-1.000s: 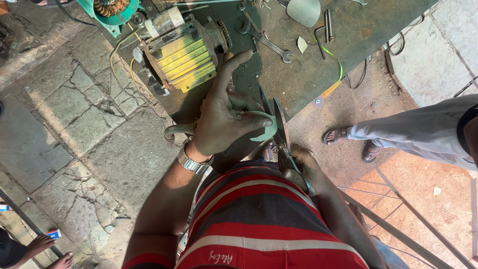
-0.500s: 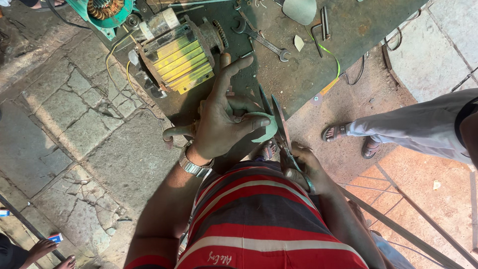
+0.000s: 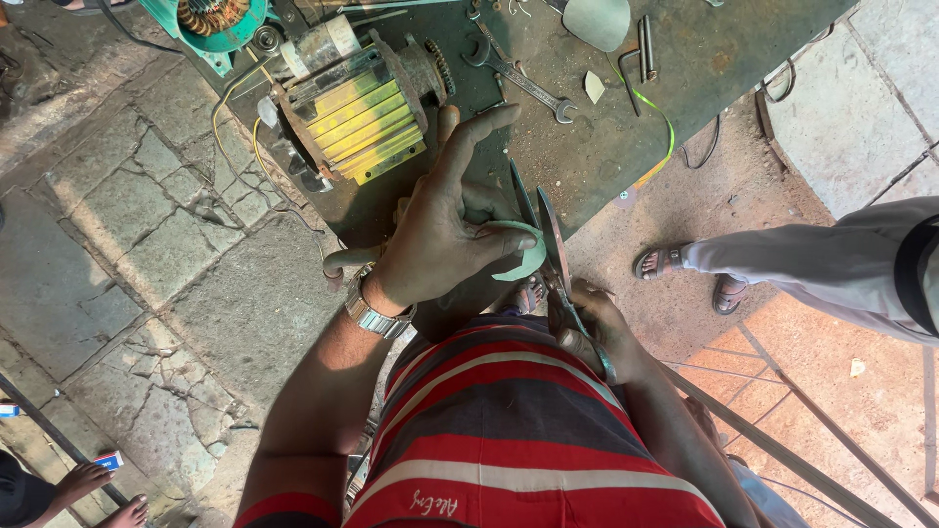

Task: The person holds a light green gasket material and uses shears to trim its edges. The person repeatedly rotates the gasket and makes small cuts to shape it around a central hole and outer perimeter. The trimmed pieces fall onto the workbench.

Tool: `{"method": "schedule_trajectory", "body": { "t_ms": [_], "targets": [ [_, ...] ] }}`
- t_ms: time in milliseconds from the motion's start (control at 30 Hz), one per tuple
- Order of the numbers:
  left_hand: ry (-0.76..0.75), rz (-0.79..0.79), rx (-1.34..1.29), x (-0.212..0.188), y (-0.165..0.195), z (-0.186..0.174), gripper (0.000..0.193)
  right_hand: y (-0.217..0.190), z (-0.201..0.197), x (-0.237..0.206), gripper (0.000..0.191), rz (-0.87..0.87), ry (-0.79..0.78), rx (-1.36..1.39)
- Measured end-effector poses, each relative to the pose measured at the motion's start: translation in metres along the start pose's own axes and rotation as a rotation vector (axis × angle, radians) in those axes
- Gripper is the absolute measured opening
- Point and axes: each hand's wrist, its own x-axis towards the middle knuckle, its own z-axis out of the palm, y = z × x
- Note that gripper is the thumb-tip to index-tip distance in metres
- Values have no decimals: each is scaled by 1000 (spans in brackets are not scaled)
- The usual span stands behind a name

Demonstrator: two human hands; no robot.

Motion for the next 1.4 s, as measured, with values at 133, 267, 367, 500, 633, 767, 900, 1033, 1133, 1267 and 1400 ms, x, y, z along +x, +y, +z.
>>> {"method": "schedule_trajectory", "body": {
  "t_ms": [133,267,367,500,633,767,900,1033,1133,1267,1400],
  "targets": [
    [-29,17,32,0,-5,-3,102,-6,-3,5,44,164,-36,11],
    [-37,-65,6,1,-10,-5,103,-14,-4,12,48,265,-48,31],
    [-27,-64,-35,2,-14,-4,104,-19,-3,15,47,289,-37,11],
    [50,-56,-152,3,-22,4,101,-21,-3,15,45,222,-33,14],
    [93,-106,-354,-1,-32,12,104,-18,-4,14,42,209,0,105],
    [219,-69,-472,-7,-35,38,94,-16,-7,11,39,231,-1,107],
    [249,-101,-497,-9,-34,46,87,-14,-6,11,37,225,-9,103],
    [245,-85,-423,-12,-31,42,87,-12,-7,10,38,208,9,80],
    [227,-81,-366,-12,-30,40,88,-12,-9,8,36,209,18,35],
    [242,-101,-161,-11,-29,36,93,-10,-10,8,34,161,8,-17],
    [230,-163,-149,-10,-28,34,93,-7,-9,5,33,183,8,13]
  ]
}}
